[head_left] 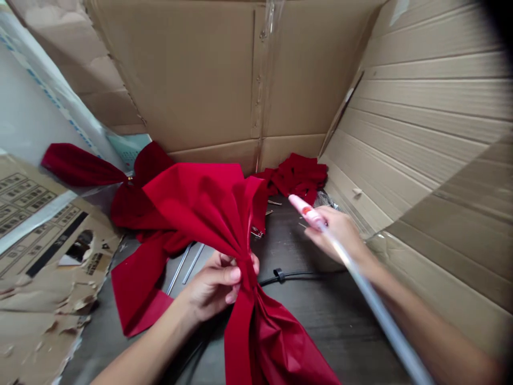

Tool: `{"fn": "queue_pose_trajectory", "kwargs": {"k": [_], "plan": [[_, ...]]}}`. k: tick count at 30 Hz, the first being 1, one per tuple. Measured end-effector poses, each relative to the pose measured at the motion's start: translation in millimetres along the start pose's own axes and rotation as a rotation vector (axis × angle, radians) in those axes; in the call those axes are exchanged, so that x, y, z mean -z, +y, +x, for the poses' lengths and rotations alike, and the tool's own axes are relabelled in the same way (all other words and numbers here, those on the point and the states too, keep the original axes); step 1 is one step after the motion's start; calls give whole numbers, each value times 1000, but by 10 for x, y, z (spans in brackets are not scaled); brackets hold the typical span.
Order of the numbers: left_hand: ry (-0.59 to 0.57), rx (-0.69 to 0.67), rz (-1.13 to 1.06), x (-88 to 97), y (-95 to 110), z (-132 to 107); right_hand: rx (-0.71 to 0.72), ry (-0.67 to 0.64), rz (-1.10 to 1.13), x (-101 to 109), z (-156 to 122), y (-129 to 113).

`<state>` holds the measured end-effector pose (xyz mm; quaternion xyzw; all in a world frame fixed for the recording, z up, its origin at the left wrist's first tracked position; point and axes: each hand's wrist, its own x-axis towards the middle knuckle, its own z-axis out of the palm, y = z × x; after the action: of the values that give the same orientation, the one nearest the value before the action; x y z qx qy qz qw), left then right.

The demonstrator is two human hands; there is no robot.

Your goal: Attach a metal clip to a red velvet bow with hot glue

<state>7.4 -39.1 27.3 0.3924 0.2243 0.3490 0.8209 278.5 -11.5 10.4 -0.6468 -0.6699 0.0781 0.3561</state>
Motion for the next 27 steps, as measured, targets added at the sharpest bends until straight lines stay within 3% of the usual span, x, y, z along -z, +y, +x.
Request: {"fn": "queue_pose_trajectory", "kwargs": {"k": [3, 5, 7, 10, 12, 21, 27], "plan": [[18, -11, -1, -4, -1, 1, -73, -7, 661, 97, -59, -90], [42, -34, -32, -1, -12, 10, -17, -158, 1019, 142, -157, -171], [58, -58, -66, 13, -27, 21, 59, -359, 1189, 177, -272, -248], [51, -75, -81, 38, -45, 35, 125, -585, 1246, 206, -412, -328], [38, -68, -82, 46, -51, 40, 143, -638, 1248, 200, -464, -346], [58, -59, -82, 5, -66, 33, 172, -622, 1084, 138, -501, -322], [44, -59, -75, -8, -56, 45, 226, -640, 1095, 138, -461, -348]]}}
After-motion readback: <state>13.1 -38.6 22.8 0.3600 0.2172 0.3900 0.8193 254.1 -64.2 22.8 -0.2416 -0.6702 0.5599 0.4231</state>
